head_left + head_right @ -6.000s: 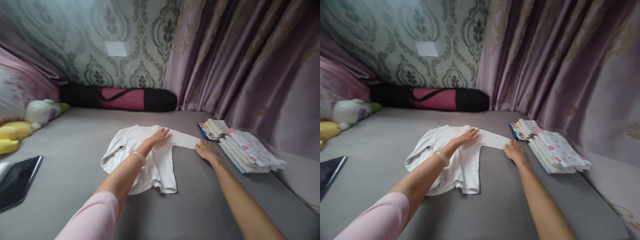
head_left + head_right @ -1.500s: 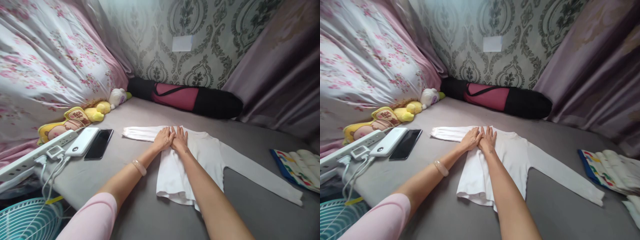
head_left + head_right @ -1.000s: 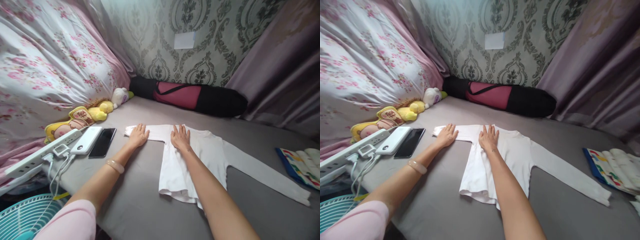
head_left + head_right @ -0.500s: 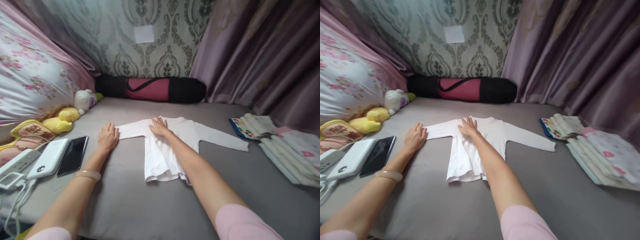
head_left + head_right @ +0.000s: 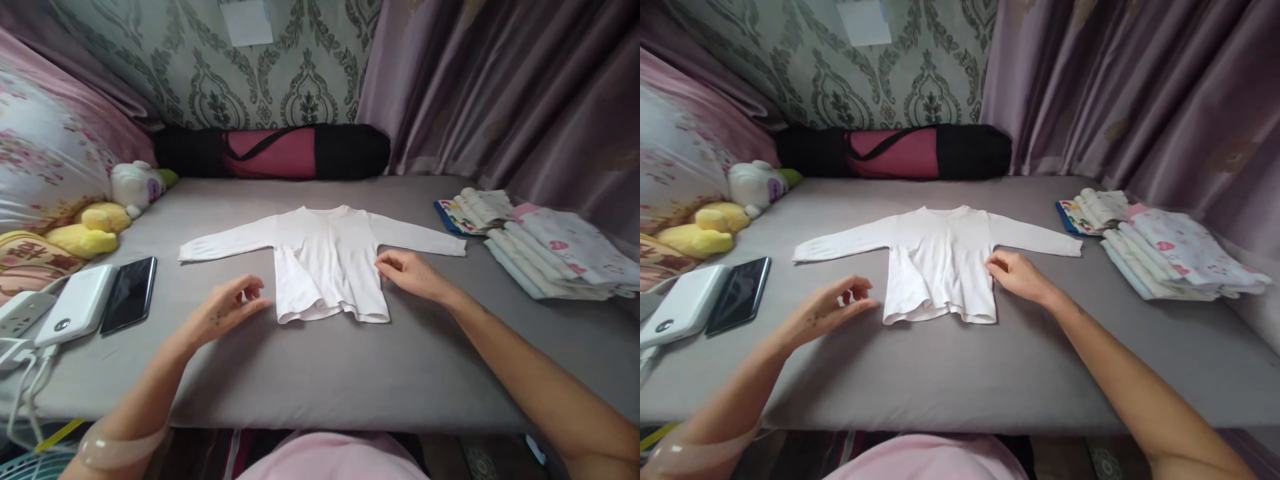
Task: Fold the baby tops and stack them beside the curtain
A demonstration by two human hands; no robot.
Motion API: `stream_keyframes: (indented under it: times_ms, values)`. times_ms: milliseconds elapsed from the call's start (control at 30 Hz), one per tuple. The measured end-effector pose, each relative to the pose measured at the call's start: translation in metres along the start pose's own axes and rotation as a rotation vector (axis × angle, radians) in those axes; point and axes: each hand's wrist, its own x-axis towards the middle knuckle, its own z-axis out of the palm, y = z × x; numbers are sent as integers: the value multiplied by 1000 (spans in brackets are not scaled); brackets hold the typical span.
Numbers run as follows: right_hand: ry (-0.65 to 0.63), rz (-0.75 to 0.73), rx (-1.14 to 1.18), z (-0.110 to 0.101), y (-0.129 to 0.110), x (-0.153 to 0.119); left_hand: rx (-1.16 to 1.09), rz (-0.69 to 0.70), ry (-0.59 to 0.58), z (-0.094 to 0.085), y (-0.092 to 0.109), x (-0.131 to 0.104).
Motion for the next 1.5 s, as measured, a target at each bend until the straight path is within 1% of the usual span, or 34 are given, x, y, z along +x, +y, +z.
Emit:
stream_keyframes:
  times_ms: [100,133,200,333,400,500,633,700,867,967,1033,1133,1200,1267,1400,1500]
  values:
    - [-103,54,-35,3,-5,-40,-8,80,-28,16,17,-13]
    - [-130,65,-58,5,-8,-50,11,101,-26,21,20,-14]
    - [-156,40,-139,11,-13,-65,56,126,-24,29,21,-14]
    - [-136,-60,-266,18,-14,-79,132,192,-40,38,22,-9]
    - [-121,-99,-278,20,-10,-81,168,241,-40,39,23,-8]
    - [-110,-203,-319,22,-3,-81,195,295,-27,39,23,-8]
    - [-60,-371,-447,26,4,-81,207,298,-51,36,20,-9]
    - [-33,-413,-500,27,4,-81,208,304,-84,33,21,-6]
    - [-19,-432,-516,29,1,-79,169,350,-120,29,22,4]
    - [5,-457,-550,27,2,-76,130,329,-139,24,22,6]
    - [11,-480,-590,24,2,-75,81,286,-164,18,22,4]
    - [2,-511,-675,16,1,-73,-7,172,-190,7,20,1]
    - [-17,-514,-735,9,-2,-71,-42,88,-200,-1,16,-1]
    - [-38,-499,-779,3,-5,-70,-46,44,-195,-7,12,-2]
    - [-78,-455,-825,-5,-9,-68,-14,82,-188,-15,5,-3]
    - [-131,-434,-879,-7,-8,-67,-17,135,-207,-16,5,-3]
